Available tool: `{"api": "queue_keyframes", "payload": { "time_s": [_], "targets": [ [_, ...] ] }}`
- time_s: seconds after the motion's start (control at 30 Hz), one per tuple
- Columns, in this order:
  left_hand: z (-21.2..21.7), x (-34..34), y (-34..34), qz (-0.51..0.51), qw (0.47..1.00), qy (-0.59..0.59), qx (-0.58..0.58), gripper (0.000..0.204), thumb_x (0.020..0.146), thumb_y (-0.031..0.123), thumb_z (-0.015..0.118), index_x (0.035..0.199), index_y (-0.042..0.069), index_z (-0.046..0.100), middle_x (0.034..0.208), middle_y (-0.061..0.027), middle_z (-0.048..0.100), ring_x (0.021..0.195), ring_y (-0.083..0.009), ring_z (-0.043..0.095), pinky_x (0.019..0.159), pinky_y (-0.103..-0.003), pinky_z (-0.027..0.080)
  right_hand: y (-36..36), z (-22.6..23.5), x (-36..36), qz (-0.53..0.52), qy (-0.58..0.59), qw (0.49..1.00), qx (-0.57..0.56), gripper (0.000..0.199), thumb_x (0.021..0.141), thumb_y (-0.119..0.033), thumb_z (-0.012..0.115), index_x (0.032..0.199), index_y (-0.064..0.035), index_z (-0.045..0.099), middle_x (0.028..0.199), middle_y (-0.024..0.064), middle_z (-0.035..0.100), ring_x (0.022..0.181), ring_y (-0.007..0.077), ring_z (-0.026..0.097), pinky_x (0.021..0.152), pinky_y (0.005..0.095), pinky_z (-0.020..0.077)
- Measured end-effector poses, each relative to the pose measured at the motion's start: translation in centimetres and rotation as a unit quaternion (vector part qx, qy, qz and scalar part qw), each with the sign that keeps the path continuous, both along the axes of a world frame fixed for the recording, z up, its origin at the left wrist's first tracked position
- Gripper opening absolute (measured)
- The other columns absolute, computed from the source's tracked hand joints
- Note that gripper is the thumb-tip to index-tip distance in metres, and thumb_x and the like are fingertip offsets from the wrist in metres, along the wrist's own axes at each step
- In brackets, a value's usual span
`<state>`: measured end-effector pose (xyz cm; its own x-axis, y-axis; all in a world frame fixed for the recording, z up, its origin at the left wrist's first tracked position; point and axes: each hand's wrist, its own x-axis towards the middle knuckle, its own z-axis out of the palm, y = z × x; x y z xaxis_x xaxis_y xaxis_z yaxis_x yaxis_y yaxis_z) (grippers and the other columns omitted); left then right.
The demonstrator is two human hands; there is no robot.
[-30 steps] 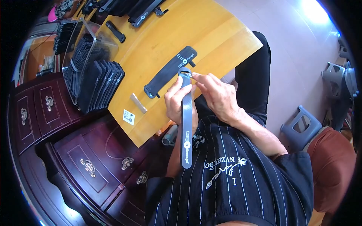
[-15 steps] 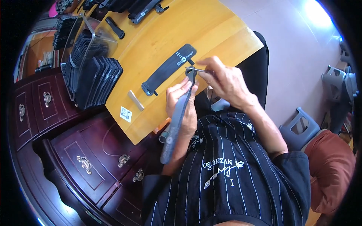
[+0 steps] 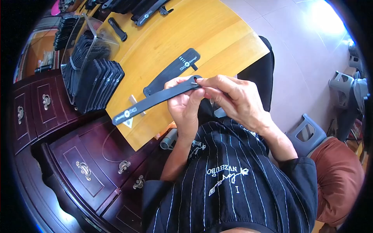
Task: Removing excess rubber material from pre-cut holes in storage straps using a small metal poking tool.
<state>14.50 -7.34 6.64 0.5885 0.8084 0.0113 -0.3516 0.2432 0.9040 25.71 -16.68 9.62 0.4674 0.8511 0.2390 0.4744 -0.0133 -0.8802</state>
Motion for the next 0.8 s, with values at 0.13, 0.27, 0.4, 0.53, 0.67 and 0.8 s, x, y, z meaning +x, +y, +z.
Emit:
{"api": "queue_keyframes", "payload": {
  "time_s": [0.13,0.27,0.4,0.53,0.67,0.8],
  "targets": [
    [-0.2,0.1,0.5,-0.011,0.999,0.018,0.025,0.025,0.087,0.0,0.064,0.107,-0.003,0.05,0.095,-0.0139,0.061,0.075,-0.0183,0.064,0.063,-0.028,0.055,-0.5,0.7,0.7,0.022,0.158,0.987,-0.016,0.016,0.09,-0.014,0.06,0.1,-0.0028,0.065,0.069,0.0074,0.065,0.062,0.0153,0.064,0.056,0.0273,0.0477],
    [0.5,-0.1,1.8,-0.105,0.993,0.043,0.041,0.024,0.085,-0.003,0.065,0.105,-0.005,0.051,0.087,-0.0153,0.063,0.065,-0.0187,0.064,0.055,-0.026,0.056,-0.9,0.7,2.4,0.069,0.206,0.973,-0.084,0.019,0.091,-0.01,0.06,0.105,0.001,0.066,0.075,0.0084,0.068,0.068,0.0123,0.066,0.063,0.0247,0.0522],
    [1.0,0.3,2.1,-0.158,0.985,0.061,0.018,0.02,0.084,-0.008,0.064,0.099,-0.005,0.051,0.081,-0.0157,0.064,0.064,-0.0188,0.066,0.053,-0.027,0.057,-0.9,0.2,2.8,0.079,0.094,0.99,-0.073,0.019,0.091,-0.011,0.061,0.105,0.0008,0.066,0.076,0.0085,0.068,0.07,0.0131,0.067,0.065,0.0246,0.0537],
    [1.7,0.4,2.0,-0.168,0.985,0.043,-0.026,0.018,0.084,-0.007,0.063,0.092,-0.001,0.048,0.078,-0.0161,0.063,0.061,-0.0189,0.065,0.052,-0.026,0.056,-0.1,0.1,2.5,0.017,0.064,0.998,0.008,0.017,0.091,-0.017,0.06,0.103,-0.0064,0.066,0.063,0.0052,0.06,0.052,0.0132,0.058,0.05,0.0256,0.0437],
    [2.4,0.1,2.2,-0.151,0.985,0.051,-0.067,0.02,0.085,-0.005,0.064,0.093,0.0,0.046,0.076,-0.0164,0.062,0.057,-0.0194,0.065,0.049,-0.026,0.055,1.3,0.9,2.8,0.02,0.056,0.998,0.003,0.015,0.09,-0.018,0.061,0.102,-0.0092,0.067,0.064,0.0058,0.061,0.053,0.0145,0.06,0.051,0.0265,0.0452],
    [2.6,-1.0,2.1,-0.14,0.984,0.079,-0.072,0.021,0.085,-0.001,0.063,0.095,0.001,0.045,0.073,-0.016,0.062,0.054,-0.0194,0.063,0.045,-0.025,0.052,2.8,0.7,2.3,0.044,0.037,0.998,0.035,0.015,0.089,-0.019,0.063,0.099,-0.0097,0.066,0.065,0.006,0.063,0.055,0.0173,0.062,0.052,0.0278,0.0465]
  ]
}}
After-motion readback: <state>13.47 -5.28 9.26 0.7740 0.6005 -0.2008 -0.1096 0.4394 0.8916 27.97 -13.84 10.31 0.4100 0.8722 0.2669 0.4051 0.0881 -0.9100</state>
